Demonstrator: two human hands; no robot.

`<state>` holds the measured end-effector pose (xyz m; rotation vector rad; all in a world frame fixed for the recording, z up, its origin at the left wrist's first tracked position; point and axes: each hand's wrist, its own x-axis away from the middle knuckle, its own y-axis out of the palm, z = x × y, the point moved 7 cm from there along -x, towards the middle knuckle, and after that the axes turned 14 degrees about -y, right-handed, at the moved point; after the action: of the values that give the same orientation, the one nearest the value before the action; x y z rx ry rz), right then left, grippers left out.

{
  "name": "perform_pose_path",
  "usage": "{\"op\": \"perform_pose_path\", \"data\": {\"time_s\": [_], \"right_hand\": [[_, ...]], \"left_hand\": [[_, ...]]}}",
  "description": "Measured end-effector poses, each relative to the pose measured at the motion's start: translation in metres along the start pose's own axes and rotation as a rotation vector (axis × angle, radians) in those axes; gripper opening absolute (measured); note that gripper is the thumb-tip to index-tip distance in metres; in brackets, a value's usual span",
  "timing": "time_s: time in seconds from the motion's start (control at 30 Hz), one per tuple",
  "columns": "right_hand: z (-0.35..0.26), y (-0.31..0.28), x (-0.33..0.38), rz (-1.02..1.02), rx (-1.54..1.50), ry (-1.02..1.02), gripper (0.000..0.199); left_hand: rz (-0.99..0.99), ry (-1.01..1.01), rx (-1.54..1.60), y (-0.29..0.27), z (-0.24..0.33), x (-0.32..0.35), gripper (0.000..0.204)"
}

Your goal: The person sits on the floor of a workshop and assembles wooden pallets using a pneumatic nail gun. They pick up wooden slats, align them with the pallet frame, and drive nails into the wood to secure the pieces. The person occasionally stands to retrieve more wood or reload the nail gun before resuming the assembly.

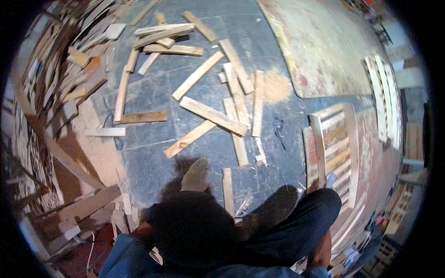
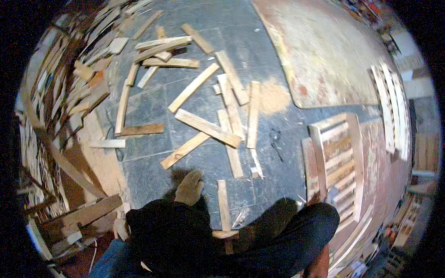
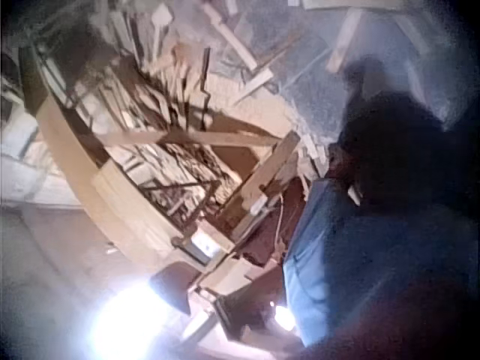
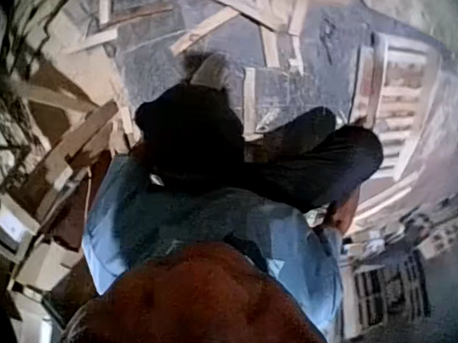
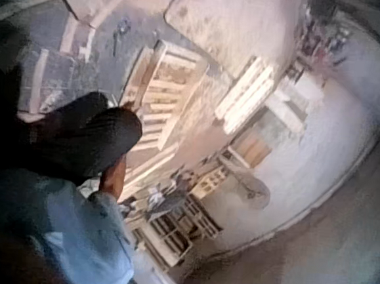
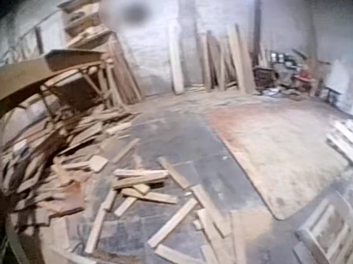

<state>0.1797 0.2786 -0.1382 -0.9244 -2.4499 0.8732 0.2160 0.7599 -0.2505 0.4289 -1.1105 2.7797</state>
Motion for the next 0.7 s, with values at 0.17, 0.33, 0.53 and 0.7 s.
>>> {"op": "perform_pose_path", "data": {"time_s": [0.17,0.33,0.53,0.7], "right_hand": [[0.077,-0.080,-0.044,0.179,0.261,0.101,0.057],[0.128,-0.095,-0.069,-0.077,1.084,-0.611,0.059],[0.242,-0.103,-0.111,-0.065,0.218,0.072,0.035],[0.192,-0.069,-0.099,-0.245,0.889,-0.562,0.025]], "left_hand": [[0.102,0.203,-0.263,0.020,0.005,0.028,0.047],[-0.056,0.092,-0.285,0.017,0.012,0.027,0.048],[-0.130,-0.026,-0.389,0.015,0.041,0.021,0.047],[-0.297,-0.487,-0.108,-0.002,0.053,0.020,0.038]]}}
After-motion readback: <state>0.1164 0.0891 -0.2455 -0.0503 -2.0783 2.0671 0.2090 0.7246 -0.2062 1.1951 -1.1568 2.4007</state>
